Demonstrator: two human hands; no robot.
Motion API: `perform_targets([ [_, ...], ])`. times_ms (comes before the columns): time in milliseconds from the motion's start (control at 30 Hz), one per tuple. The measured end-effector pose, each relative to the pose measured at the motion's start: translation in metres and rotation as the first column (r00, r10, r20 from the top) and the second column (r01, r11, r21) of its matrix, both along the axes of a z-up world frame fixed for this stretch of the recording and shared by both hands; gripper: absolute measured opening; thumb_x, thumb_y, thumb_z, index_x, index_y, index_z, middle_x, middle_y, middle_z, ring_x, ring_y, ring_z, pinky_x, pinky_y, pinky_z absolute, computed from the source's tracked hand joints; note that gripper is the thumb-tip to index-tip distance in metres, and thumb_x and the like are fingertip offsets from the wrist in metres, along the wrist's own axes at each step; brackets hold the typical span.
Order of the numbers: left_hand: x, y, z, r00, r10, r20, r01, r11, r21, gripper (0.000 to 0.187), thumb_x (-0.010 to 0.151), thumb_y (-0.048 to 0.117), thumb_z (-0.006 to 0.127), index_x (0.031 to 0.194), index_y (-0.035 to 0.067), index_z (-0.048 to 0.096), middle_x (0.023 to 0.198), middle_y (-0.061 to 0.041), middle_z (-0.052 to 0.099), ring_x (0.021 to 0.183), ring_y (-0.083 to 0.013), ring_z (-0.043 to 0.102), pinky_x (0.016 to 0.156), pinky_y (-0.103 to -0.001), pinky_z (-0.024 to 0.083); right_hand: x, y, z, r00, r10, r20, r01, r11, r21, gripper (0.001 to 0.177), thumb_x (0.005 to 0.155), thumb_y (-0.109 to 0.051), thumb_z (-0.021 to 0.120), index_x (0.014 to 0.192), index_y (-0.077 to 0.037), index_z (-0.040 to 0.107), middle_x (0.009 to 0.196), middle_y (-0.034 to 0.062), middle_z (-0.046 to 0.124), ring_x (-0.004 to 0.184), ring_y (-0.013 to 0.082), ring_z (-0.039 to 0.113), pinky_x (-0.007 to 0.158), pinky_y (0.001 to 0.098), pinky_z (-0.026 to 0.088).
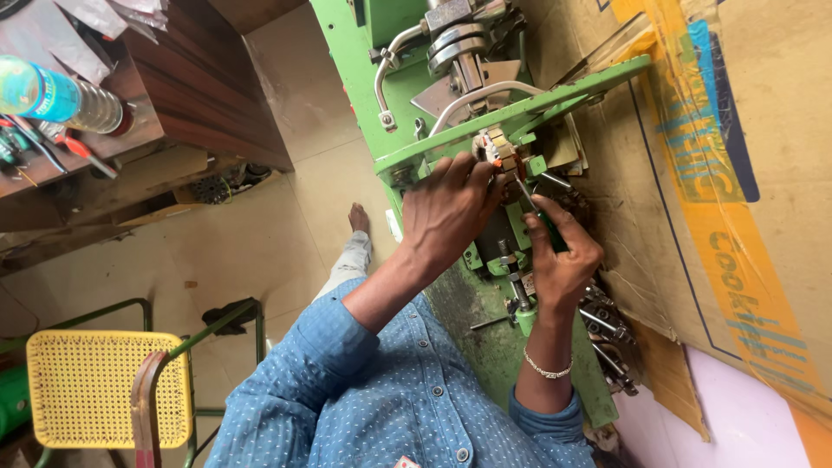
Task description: The person uses a screwdriver to adjust and tighten components on a green industrial machine. They then operate the machine's control panel to test the assembly.
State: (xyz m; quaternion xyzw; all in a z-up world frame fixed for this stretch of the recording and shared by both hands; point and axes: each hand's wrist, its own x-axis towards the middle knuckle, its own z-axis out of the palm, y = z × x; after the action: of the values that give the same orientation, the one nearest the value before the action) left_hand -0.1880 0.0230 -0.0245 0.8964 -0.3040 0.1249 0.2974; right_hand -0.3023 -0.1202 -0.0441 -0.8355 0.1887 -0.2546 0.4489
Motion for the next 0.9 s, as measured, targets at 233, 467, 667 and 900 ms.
perform_targets([
  [233,0.02,0.016,-0.003,0.974,-0.21,-0.08,0.19,0.959,-0.213,0.013,0.096,0.023,0.072,0.099,0.01,0.074,0.091,-0.004,0.069,0.085,-0.022,0.067,0.073,-0.037,0.054,-0.004,0.0,-0.003,0.997,0.069,-0.027,-0.07,0.996,-0.047,0.029,0.103,-0.03,0.07,0.123,-0.009,0.076,0.102,0.0103,0.08,0.089,0.0179,0.078,0.08,0.0278,0.06],
  [467,0.003,0.023,-0.003,0.99,-0.123,-0.064,0.106,0.97,-0.219,0.02,0.096,0.024,0.075,0.111,0.011,0.073,0.101,-0.003,0.067,0.095,-0.0223,0.064,0.077,-0.036,0.055,-0.009,0.006,-0.01,0.998,0.052,0.044,-0.055,0.997,0.062,0.035,0.111,-0.039,0.058,0.126,-0.01,0.072,0.094,0.0072,0.078,0.074,0.0104,0.066,0.062,0.0257,0.051],
  [667,-0.008,0.021,-0.01,0.991,-0.114,-0.065,0.104,0.983,-0.149,0.022,0.093,0.025,0.076,0.112,0.017,0.071,0.109,0.003,0.066,0.103,-0.022,0.055,0.073,-0.035,0.055,0.006,-0.001,-0.042,0.97,-0.198,0.143,0.128,0.912,0.389,0.047,0.107,-0.057,0.051,0.115,-0.011,0.059,0.099,0.0014,0.072,0.059,0.0034,0.048,0.046,0.0254,0.037],
  [900,-0.009,0.034,-0.014,0.989,-0.129,0.076,0.138,0.982,-0.13,0.026,0.094,0.008,0.069,0.119,0.013,0.068,0.11,0.0,0.068,0.097,-0.0193,0.064,0.064,-0.03,0.055,0.024,0.008,-0.051,0.99,-0.088,0.106,0.071,0.986,0.152,0.044,0.104,-0.043,0.071,0.119,-0.003,0.062,0.111,0.0063,0.065,0.105,0.0168,0.062,0.096,0.0338,0.051],
])
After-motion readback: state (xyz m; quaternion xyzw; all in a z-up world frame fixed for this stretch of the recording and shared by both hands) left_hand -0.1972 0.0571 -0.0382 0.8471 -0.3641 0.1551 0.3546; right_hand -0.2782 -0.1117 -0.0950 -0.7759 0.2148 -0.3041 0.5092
